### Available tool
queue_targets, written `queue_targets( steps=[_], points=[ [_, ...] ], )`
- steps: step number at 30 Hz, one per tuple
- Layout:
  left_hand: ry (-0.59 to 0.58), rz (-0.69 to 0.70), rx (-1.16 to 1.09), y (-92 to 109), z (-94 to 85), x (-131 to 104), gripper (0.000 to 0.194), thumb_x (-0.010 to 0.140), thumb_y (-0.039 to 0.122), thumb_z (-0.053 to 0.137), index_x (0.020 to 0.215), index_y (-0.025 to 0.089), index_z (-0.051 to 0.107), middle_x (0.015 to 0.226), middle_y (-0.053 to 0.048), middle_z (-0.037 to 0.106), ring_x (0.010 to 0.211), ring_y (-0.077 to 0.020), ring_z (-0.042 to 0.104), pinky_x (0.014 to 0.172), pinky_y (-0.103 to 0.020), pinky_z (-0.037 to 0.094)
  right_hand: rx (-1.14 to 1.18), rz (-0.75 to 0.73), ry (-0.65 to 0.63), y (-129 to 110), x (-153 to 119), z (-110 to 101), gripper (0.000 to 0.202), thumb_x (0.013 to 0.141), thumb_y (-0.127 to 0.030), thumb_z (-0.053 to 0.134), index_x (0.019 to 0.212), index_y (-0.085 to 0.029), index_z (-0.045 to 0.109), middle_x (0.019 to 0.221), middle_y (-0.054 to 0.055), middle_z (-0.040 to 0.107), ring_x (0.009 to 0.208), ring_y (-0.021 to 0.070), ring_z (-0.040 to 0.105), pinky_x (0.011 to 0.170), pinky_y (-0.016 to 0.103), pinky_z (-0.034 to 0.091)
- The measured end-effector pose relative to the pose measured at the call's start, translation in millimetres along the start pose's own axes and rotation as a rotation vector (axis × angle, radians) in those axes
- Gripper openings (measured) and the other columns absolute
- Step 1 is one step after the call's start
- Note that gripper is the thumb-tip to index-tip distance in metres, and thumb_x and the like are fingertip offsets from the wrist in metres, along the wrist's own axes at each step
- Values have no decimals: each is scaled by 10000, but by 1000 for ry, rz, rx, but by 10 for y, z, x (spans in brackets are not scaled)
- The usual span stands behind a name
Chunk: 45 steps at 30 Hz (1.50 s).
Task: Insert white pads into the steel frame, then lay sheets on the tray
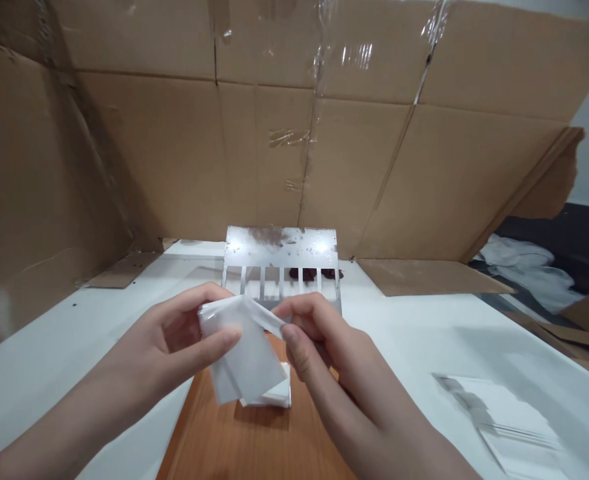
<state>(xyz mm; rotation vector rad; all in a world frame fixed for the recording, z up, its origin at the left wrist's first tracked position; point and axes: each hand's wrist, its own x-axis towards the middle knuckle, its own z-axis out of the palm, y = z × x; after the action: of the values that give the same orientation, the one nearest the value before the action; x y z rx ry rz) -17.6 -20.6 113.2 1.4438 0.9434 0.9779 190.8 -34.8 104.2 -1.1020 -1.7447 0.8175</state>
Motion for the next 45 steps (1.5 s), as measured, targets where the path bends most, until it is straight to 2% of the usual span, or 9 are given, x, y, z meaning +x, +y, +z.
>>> queue_targets(
  steps=[8, 20, 27, 31, 36, 40, 45],
  points=[
    [-6, -19, -6, 8, -18, 10, 143, 815, 285, 745, 886, 217, 642, 787, 23, 567, 749, -142, 535, 646, -226, 410, 18, 16, -109, 54, 19, -47, 205, 1032, -496, 470, 1076, -318, 562, 810, -19, 561, 727, 142, 537, 639, 195, 520],
    [5, -29, 42, 39, -30, 0, 120, 818, 263, 734, 897, 232, 649, 793, 37, 574, 770, -136, 537, 666, -220, 401, -19, 12, -184, 27, 33, -113, 223, 1040, -495, 452, 1053, -309, 574, 789, -20, 544, 703, 142, 503, 600, 213, 445],
    [20, -75, -5, 75, 1, -27, 242, 796, 377, 780, 842, 208, 612, 746, 42, 551, 724, -131, 521, 637, -227, 385, -20, 25, -264, 88, 77, -186, 244, 1047, -491, 443, 1009, -297, 585, 775, -25, 506, 680, 134, 448, 577, 236, 373],
    [-28, -113, 34, 74, -15, -32, 293, 810, 447, 763, 856, 213, 593, 756, 38, 545, 726, -138, 503, 629, -241, 369, -39, 5, -280, 152, 85, -212, 225, 1044, -490, 457, 1024, -305, 584, 793, -20, 521, 714, 141, 463, 574, 250, 358],
    [-131, -144, 86, 61, -67, -43, 199, 887, 393, 684, 873, 227, 575, 759, 42, 523, 709, -133, 479, 610, -250, 355, -84, -20, -315, 142, 109, -250, 254, 1049, -490, 440, 997, -298, 598, 841, -8, 572, 762, 145, 505, 578, 258, 365],
    [-167, -186, 129, 19, -101, -71, 179, 910, 414, 666, 931, 246, 606, 801, 40, 540, 732, -133, 490, 606, -250, 357, -115, -44, -332, 161, 138, -271, 238, 1047, -478, 456, 991, -303, 608, 827, -14, 579, 758, 142, 502, 575, 258, 361],
    [-228, -176, 103, -26, -120, -75, 172, 920, 420, 665, 984, 264, 631, 842, 38, 579, 766, -133, 521, 621, -243, 377, -122, -76, -357, 192, 148, -283, 193, 1041, -450, 491, 980, -310, 609, 741, -44, 527, 653, 115, 450, 544, 241, 345]
  ],
)
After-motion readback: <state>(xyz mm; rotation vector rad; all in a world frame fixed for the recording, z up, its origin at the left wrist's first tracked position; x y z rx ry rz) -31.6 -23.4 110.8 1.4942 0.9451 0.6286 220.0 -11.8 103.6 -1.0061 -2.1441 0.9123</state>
